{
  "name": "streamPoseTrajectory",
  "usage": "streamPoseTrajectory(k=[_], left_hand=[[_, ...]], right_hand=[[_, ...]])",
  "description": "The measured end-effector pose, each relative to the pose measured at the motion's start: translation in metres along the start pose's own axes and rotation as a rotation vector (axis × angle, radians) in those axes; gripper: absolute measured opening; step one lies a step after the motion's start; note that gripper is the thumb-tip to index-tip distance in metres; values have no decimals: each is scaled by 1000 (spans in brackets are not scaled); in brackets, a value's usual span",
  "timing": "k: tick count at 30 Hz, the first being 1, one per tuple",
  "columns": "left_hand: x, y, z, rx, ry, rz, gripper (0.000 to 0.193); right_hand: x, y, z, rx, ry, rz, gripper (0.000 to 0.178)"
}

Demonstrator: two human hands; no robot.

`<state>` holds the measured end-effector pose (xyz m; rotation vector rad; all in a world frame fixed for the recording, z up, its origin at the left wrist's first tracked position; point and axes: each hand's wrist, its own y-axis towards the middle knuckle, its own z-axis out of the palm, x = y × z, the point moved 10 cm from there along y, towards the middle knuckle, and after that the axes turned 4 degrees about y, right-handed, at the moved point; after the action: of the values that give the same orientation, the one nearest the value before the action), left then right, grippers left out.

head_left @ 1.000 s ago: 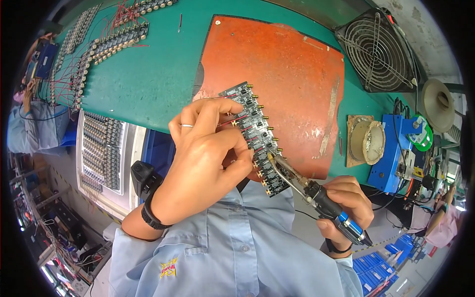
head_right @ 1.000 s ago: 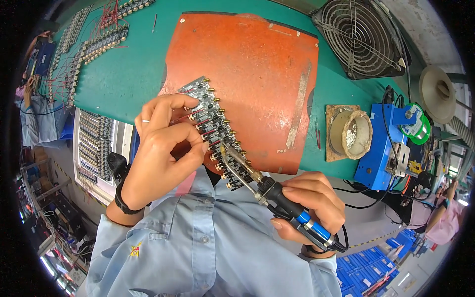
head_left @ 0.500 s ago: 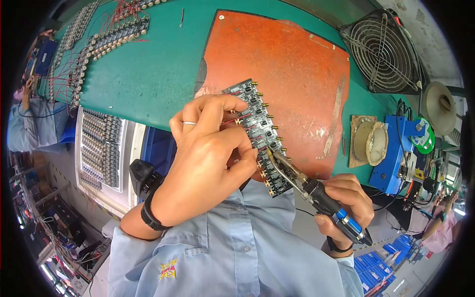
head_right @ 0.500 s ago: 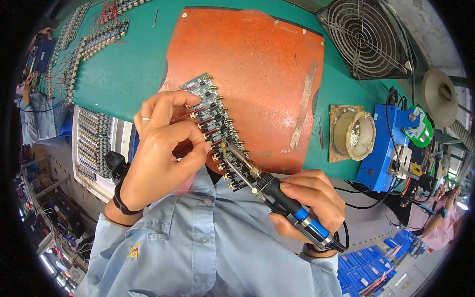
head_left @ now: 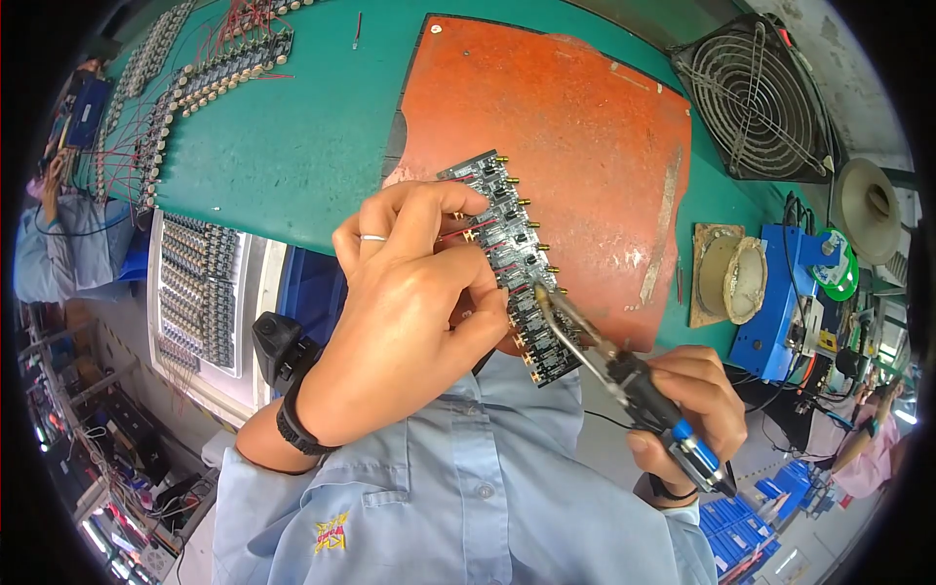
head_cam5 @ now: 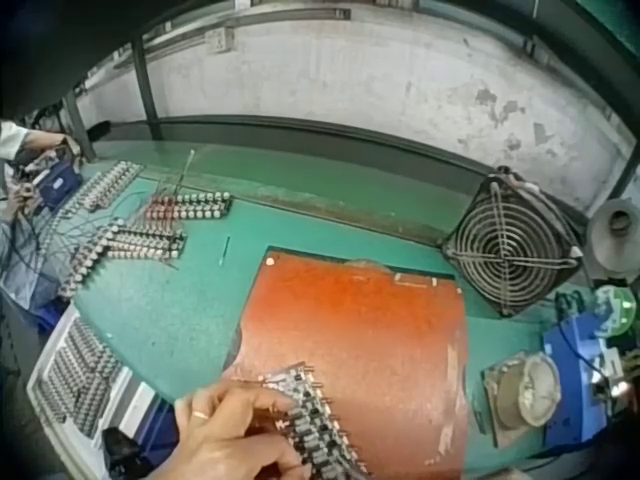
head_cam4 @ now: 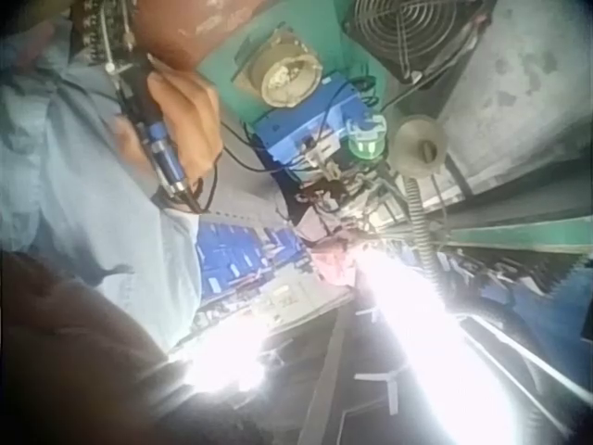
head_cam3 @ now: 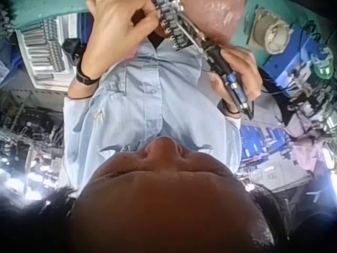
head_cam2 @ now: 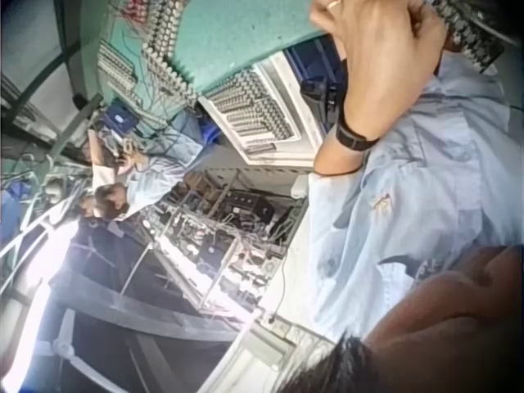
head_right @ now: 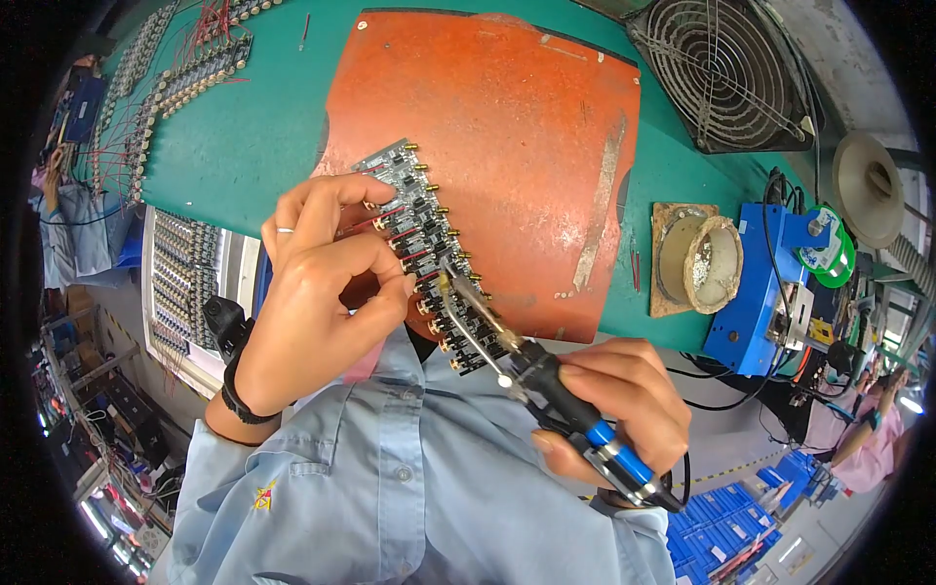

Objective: Soldering electronic components onto a printed circuit board at a factory workstation.

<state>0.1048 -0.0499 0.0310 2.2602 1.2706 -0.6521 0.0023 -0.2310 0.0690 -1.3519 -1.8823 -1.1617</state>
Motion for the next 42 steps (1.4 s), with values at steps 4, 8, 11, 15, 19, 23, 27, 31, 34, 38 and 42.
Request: streamPoseTrajectory(k=[4, 8, 11, 15, 19, 23, 27, 31, 34, 38, 42], left_hand=[[1, 0, 0, 7, 1, -3, 13], [-1, -1, 0, 21, 17, -4, 14], [-3, 1, 0, 35, 31, 28, 15], [-9, -2, 0, 75, 96, 46, 26], [-16, 0, 4, 55, 201, 29, 60], [-9, 4, 14, 122, 322, 46, 79], [-2, 13, 4, 77, 345, 22, 84], [-4, 20, -6, 58, 236, 53, 71], [20, 35, -38, -75, 114, 84, 46], [93, 88, -73, -307, 338, 25, 18], [138, 111, -71, -334, 487, -44, 15]], right_hand=[[-3, -7, -14, -142, 24, 0, 46], [-11, -12, -21, -212, 50, 35, 50], [-23, -15, -21, -276, 91, 81, 51], [-40, -18, -18, -403, 212, 148, 51], [-44, -13, -14, -449, 326, 167, 48], [-46, -3, -9, -427, 367, 168, 46], [-46, -1, -12, -439, 353, 189, 47], [-48, -5, -18, -487, 303, 213, 51], [-55, -5, -20, -478, 293, 225, 50], [-62, -4, -22, -477, 283, 262, 50], [-54, 5, -17, -468, 291, 239, 50]])
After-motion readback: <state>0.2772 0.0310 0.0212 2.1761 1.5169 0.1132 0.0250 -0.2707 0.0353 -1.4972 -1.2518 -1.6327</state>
